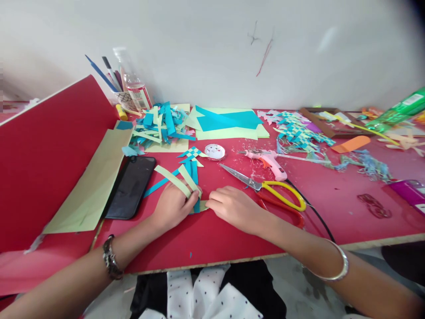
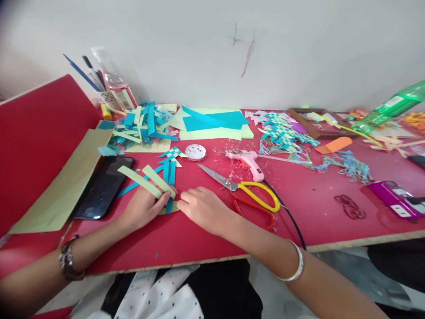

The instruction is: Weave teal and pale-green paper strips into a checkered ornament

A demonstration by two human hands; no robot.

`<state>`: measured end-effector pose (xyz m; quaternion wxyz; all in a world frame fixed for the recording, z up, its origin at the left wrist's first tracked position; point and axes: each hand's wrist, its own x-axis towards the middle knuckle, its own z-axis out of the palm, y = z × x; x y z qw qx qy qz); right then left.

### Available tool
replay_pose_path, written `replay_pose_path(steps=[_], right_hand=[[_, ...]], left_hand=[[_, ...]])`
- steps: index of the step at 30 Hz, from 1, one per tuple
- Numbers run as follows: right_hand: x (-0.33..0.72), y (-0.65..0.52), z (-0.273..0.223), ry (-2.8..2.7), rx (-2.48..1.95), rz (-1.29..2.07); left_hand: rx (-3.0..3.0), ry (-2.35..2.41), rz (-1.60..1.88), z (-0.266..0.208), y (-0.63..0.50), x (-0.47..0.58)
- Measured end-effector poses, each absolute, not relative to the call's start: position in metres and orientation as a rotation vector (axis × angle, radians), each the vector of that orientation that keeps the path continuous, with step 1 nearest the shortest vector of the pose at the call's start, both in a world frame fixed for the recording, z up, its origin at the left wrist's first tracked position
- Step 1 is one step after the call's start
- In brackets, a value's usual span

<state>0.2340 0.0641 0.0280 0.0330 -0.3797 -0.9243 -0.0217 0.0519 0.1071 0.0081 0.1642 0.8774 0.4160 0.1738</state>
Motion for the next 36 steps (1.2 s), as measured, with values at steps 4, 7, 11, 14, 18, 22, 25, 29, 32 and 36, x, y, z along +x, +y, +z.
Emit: replay_pose_path(steps=[4, 7, 11, 14, 18, 22, 25, 29, 32, 36], right_hand=[[0.232, 0.061, 0.029, -2.858, -0.965, -0.420], [0.230, 0.061, 0.031, -2.803, -0.860, -0.584], [0.227, 0.061, 0.031, -2.667, -0.882, -0.583], [0.228, 0.063, 0.030, -2.577, -0.987, -0.488], [0.229, 0.071, 0.029, -2.514, -1.099, -0.373], [0.228, 0.080, 0.027, -2.492, -1.141, -0.256], [0.225, 0.084, 0.026, -2.484, -1.145, -0.208], [0.223, 0.086, 0.026, -2.487, -1.056, -0.233], [0.224, 0.088, 0.028, -2.539, -0.948, -0.269], [0.226, 0.094, 0.032, -2.597, -0.893, -0.301]], left_hand=[[2.534, 1.146, 0.500, 0.007, 0.107, 0.052], [2.666, 1.104, 0.472, 0.007, 0.106, 0.052], [2.773, 1.128, 0.385, 0.008, 0.104, 0.054], [2.738, 1.109, 0.402, 0.008, 0.105, 0.054], [2.696, 1.077, 0.461, 0.007, 0.106, 0.053], [2.710, 1.075, 0.442, 0.008, 0.105, 0.052], [2.742, 1.046, 0.479, 0.008, 0.104, 0.051], [2.743, 1.028, 0.496, 0.009, 0.103, 0.051], [2.718, 1.046, 0.539, 0.008, 0.102, 0.051], [2.648, 1.066, 0.538, 0.007, 0.103, 0.052]])
